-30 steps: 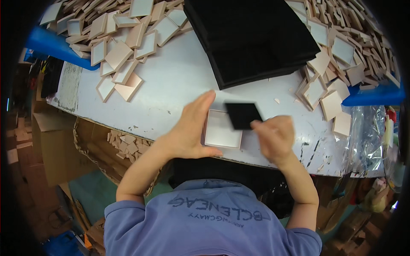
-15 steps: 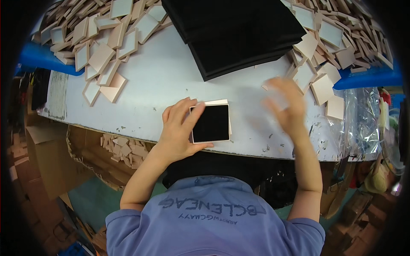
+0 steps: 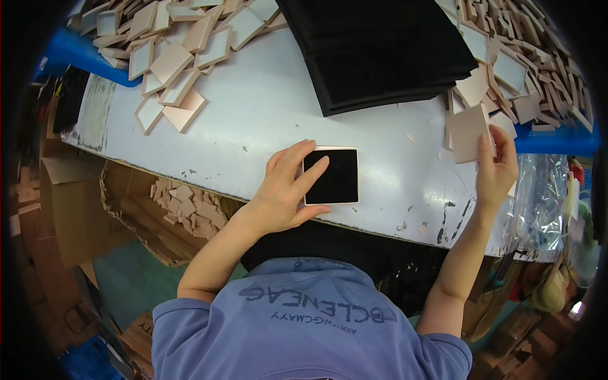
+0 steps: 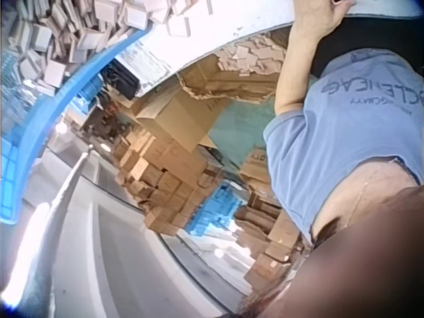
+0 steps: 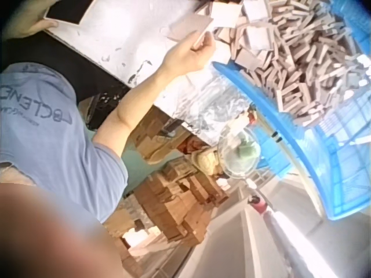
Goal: Placing black foam inserts into small jewelry boxes and closing them with lids.
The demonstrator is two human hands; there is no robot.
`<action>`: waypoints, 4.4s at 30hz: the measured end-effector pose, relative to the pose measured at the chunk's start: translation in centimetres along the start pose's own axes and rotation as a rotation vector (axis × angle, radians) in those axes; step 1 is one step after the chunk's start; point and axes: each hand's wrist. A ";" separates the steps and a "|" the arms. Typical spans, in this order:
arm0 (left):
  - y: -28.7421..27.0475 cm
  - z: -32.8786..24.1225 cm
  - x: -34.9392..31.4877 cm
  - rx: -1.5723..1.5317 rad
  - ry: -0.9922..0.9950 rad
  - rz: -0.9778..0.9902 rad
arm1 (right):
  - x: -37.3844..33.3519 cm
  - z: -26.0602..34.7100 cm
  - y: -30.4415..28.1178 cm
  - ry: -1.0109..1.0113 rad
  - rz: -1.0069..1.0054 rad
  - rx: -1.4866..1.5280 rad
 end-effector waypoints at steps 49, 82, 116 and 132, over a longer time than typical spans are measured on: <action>-7.9 16.6 -2.4 0.827 -0.421 -0.453 | 2.7 3.7 11.8 -0.729 0.574 -0.146; 0.7 -0.7 0.6 -0.291 -0.091 -0.163 | -3.1 5.4 8.6 -0.799 0.343 0.087; -0.3 -2.2 1.8 -0.087 -0.012 -0.101 | -5.9 -3.4 0.7 0.433 0.193 0.329; 0.3 -1.1 1.9 -0.173 0.030 -0.142 | -3.8 5.9 7.5 -0.437 0.908 0.201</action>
Point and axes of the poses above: each hand's wrist, its own x-axis towards the middle knuckle, its own y-axis out of the palm, z = x × y, and after that the axes turned 7 degrees about x, right-handed
